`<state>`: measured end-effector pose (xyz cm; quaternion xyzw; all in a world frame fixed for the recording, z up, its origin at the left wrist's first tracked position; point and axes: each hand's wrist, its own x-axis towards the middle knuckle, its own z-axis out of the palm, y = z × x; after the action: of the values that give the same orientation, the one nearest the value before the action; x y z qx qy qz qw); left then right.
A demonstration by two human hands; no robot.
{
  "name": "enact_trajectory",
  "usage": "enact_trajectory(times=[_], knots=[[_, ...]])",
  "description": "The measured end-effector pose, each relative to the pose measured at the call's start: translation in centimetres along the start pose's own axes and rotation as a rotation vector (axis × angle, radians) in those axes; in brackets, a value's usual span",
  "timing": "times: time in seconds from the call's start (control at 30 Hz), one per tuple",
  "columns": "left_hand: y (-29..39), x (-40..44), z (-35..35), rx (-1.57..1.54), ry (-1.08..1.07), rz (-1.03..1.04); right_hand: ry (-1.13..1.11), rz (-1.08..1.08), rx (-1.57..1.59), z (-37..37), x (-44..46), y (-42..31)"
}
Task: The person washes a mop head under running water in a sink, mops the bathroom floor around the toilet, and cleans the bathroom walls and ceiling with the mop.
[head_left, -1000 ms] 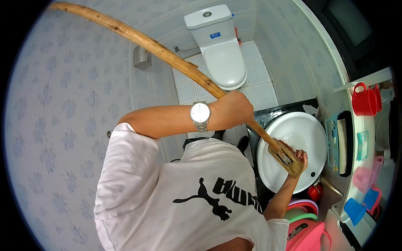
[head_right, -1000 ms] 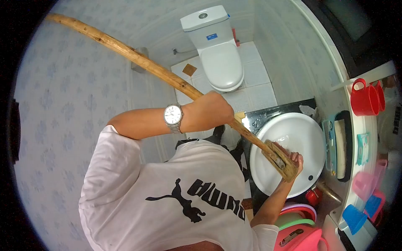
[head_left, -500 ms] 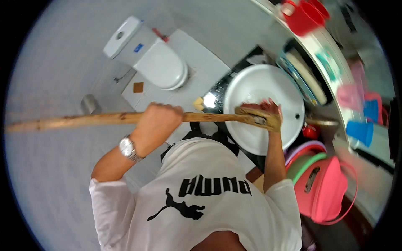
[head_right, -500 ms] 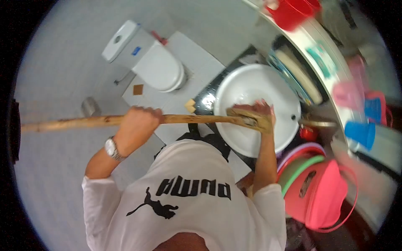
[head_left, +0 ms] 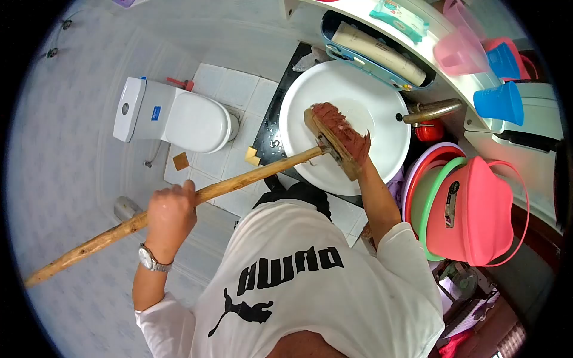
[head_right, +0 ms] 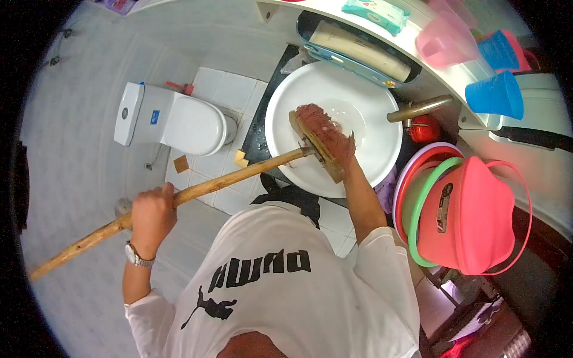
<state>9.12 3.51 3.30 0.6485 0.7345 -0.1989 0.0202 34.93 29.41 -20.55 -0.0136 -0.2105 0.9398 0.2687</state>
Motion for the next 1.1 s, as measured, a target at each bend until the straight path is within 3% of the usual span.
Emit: enact_trajectory(times=[0.13, 0.27, 0.4, 0.5, 0.67, 0.7, 0.8, 1.1], knots=[[-0.7, 0.0, 0.7, -0.088, -0.133, -0.081, 0.209, 0.051, 0.041, -2.3, 0.1, 0.1], [-0.3, -0.1, 0.2, -0.064, -0.148, -0.010, 0.459, 0.255, -0.052, -5.3, -0.8, -2.0], [1.2, 0.0, 0.4, 0.024, -0.106, -0.073, 0.579, 0.386, -0.099, -6.2, -0.8, -3.7], [1.8, -0.1, 0.9, 0.135, -0.078, -0.070, 0.641, 0.350, -0.086, -7.1, 1.6, -4.0], [2.1, -0.5, 2.5, 0.277, -0.014, -0.050, 0.724, 0.462, -0.654, -6.8, 5.7, -3.5], [2.0, -0.5, 3.0, 0.266, -0.002, -0.055, 0.726, 0.455, -0.653, -7.2, 5.8, -2.6], [1.4, -0.5, 3.7, 0.227, -0.015, -0.079, 0.916, 0.166, -0.717, -7.9, 5.9, 0.2], [1.1, -0.5, 3.6, 0.128, -0.061, -0.114, 1.004, -0.036, -0.821, -7.7, 5.4, 0.9]])
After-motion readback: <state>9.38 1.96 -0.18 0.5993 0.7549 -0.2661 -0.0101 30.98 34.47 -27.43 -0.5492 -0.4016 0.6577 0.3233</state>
